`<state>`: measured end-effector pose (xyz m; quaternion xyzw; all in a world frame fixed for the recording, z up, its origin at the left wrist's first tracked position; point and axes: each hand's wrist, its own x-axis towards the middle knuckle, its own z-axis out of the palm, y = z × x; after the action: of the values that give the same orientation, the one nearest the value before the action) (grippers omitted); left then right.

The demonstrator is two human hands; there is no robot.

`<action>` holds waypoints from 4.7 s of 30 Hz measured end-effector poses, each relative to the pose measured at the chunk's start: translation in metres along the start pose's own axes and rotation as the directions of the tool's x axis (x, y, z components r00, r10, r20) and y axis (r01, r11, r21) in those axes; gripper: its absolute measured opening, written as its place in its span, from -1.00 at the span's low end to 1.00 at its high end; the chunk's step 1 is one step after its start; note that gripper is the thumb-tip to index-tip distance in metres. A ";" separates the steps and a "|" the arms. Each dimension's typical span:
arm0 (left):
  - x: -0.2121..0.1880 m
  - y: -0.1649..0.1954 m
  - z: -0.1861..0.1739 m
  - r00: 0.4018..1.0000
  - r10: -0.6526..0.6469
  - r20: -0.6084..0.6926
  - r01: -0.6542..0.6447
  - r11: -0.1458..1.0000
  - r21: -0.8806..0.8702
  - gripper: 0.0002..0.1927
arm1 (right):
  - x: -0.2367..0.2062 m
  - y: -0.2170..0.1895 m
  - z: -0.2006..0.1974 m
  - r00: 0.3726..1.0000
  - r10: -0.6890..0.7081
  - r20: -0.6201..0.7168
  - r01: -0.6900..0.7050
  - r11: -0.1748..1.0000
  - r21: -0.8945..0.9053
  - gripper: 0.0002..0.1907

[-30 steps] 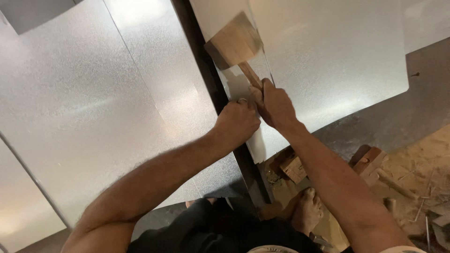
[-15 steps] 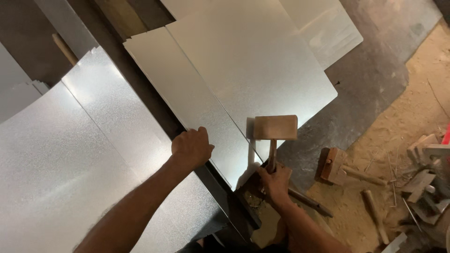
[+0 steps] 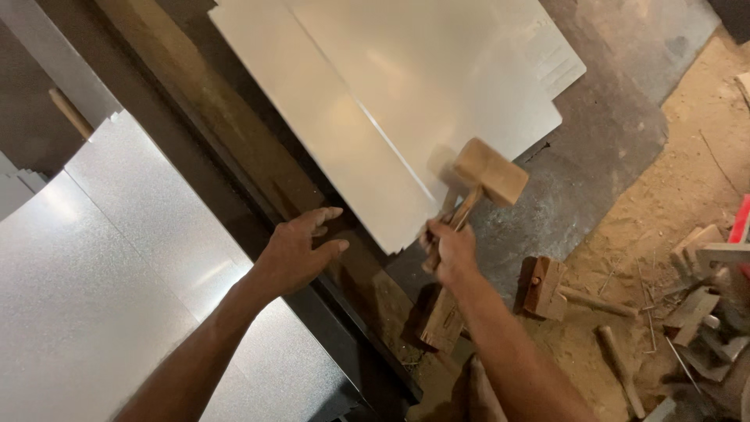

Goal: The person places a flat metal sheet on a floor-mounted bending brake, aligns its edge, and folds it over the bar by hand. They then hammer along the folded edge with wooden mallets to set the crease, reposition the sheet, and repeat the folding and hammering along the length of the panel.

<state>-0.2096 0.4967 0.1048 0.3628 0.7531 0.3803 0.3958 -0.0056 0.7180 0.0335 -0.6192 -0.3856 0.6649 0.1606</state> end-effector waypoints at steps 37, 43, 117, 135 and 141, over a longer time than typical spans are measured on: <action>-0.431 0.015 0.053 0.173 -0.168 -0.970 -0.072 0.981 -0.183 -0.81 | -0.309 0.116 -0.032 -0.019 -0.355 0.935 0.764 -0.608 -0.216 -0.45; -0.363 0.189 0.019 0.567 0.478 -0.671 0.055 0.791 0.609 -0.53 | -0.246 0.131 -0.017 0.130 -0.391 0.911 0.949 -0.216 -0.228 -0.54; 0.005 -0.033 -0.004 0.951 -0.086 0.299 -0.222 0.484 0.846 -0.48 | -0.038 0.005 0.267 0.435 -0.458 0.775 0.890 0.087 -0.448 -0.57; 0.014 -0.052 0.003 0.959 -0.008 0.284 -0.241 0.508 0.827 -0.44 | 0.000 0.025 0.213 0.447 -0.443 0.777 0.893 0.171 -0.417 -0.47; 0.013 -0.041 -0.002 0.914 -0.174 0.366 -0.262 0.434 0.862 -0.40 | -0.007 0.015 0.235 0.543 -0.279 0.792 0.825 0.002 -0.565 -0.49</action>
<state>-0.2267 0.4888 0.0656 0.6067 0.7295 -0.1518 0.2770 -0.2226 0.6299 0.0132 -0.1861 -0.9323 0.3036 -0.0642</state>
